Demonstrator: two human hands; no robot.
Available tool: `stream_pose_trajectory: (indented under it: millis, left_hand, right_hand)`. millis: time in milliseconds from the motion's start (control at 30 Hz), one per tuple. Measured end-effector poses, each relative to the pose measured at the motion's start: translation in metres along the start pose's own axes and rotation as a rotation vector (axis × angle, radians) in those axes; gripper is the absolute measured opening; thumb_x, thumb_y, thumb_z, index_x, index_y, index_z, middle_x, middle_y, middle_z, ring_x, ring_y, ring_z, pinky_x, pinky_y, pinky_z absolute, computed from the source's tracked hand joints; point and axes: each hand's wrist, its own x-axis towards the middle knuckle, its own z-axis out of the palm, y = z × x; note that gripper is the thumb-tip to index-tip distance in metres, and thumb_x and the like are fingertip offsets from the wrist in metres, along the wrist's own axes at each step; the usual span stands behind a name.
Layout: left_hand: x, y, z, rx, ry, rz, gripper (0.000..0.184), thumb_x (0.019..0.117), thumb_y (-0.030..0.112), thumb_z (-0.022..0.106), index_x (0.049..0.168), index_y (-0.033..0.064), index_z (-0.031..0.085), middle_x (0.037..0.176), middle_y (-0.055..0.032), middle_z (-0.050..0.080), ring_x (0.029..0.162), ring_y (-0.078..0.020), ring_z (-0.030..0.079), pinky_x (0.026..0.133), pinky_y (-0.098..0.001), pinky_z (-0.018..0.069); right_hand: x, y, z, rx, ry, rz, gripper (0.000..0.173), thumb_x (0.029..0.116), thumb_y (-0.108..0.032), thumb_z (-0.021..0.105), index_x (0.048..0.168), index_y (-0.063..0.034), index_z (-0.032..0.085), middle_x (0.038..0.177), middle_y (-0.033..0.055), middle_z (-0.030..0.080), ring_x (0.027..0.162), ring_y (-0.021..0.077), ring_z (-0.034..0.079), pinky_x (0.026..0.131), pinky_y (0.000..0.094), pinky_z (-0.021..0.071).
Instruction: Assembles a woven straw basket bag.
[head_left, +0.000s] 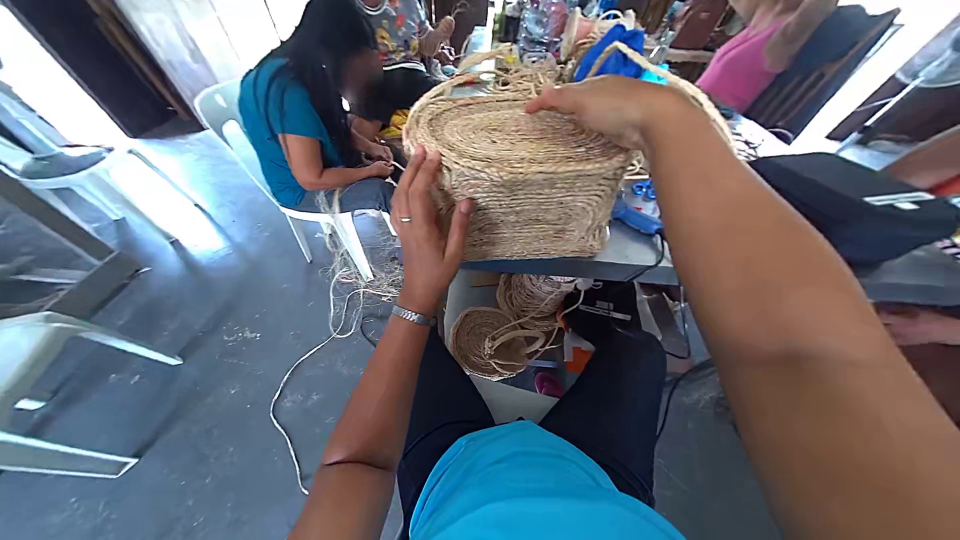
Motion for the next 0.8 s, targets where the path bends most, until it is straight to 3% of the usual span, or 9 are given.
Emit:
stream_pose_trajectory:
  millis: [100,200,267,367,700,733,800]
  left_hand:
    - [0.015,0.006,-0.007,0.082,0.010,0.006,0.058,0.1003,0.040,0.061,0.146,0.0053,0.052,0.145,-0.0238,0.050,0.134,-0.0369,0.045,0.110,-0.0547,0.0361]
    - [0.029,0.007,-0.003,0.115,-0.034,0.080,0.058,0.0992,0.047,0.060,0.145,0.0111,0.056,0.151,-0.0203,0.048,0.145,-0.0390,0.037,0.118,-0.0590,0.0264]
    - [0.034,0.003,0.003,0.102,-0.069,0.118,0.052,0.0985,0.048,0.061,0.137,0.0127,0.062,0.147,-0.0160,0.055,0.148,-0.0393,0.035,0.122,-0.0606,0.0205]
    - [0.035,-0.005,0.009,0.063,-0.051,0.155,0.045,0.0978,0.047,0.063,0.124,0.0106,0.067,0.136,-0.0162,0.060,0.144,-0.0398,0.037,0.122,-0.0557,0.0223]
    - [0.033,-0.012,0.017,0.005,0.012,0.197,0.047,0.0987,0.049,0.062,0.121,0.0077,0.065,0.131,-0.0193,0.059,0.141,-0.0409,0.039,0.122,-0.0556,0.0219]
    - [0.034,-0.014,0.017,0.007,0.006,0.200,0.048,0.0986,0.050,0.061,0.121,0.0078,0.065,0.131,-0.0192,0.060,0.141,-0.0406,0.039,0.121,-0.0553,0.0224]
    - [0.039,-0.019,0.018,0.008,-0.024,0.200,0.049,0.0995,0.051,0.059,0.122,0.0080,0.065,0.132,-0.0195,0.059,0.142,-0.0398,0.038,0.122,-0.0537,0.0224]
  right_hand:
    - [0.004,0.001,-0.002,0.053,-0.015,0.047,0.059,0.1052,-0.064,0.031,0.136,-0.0265,0.065,0.132,0.0048,0.066,0.121,0.0194,0.063,0.101,0.0484,0.0505]
    - [0.004,0.002,-0.003,0.064,-0.035,0.039,0.059,0.1048,-0.064,0.032,0.135,-0.0261,0.065,0.132,0.0036,0.066,0.120,0.0172,0.064,0.100,0.0462,0.0510]
    - [0.004,0.002,-0.004,0.053,-0.038,0.040,0.059,0.1042,-0.065,0.032,0.134,-0.0268,0.065,0.133,0.0022,0.066,0.122,0.0167,0.063,0.102,0.0467,0.0502]
    - [0.000,-0.001,-0.003,0.051,-0.035,0.064,0.057,0.1037,-0.065,0.036,0.135,-0.0268,0.065,0.131,0.0035,0.066,0.121,0.0176,0.063,0.101,0.0463,0.0507]
    - [-0.004,-0.002,-0.004,0.089,-0.035,0.066,0.055,0.1028,-0.062,0.044,0.134,-0.0227,0.065,0.125,0.0048,0.068,0.114,0.0166,0.066,0.097,0.0425,0.0532]
    - [-0.006,-0.002,-0.003,0.073,-0.021,0.048,0.054,0.1034,-0.061,0.043,0.135,-0.0222,0.064,0.127,0.0042,0.067,0.116,0.0160,0.065,0.099,0.0422,0.0527]
    - [-0.008,-0.001,0.000,-0.019,-0.019,-0.023,0.057,0.1067,-0.056,0.040,0.146,-0.0191,0.056,0.145,0.0055,0.059,0.133,0.0183,0.055,0.112,0.0469,0.0431]
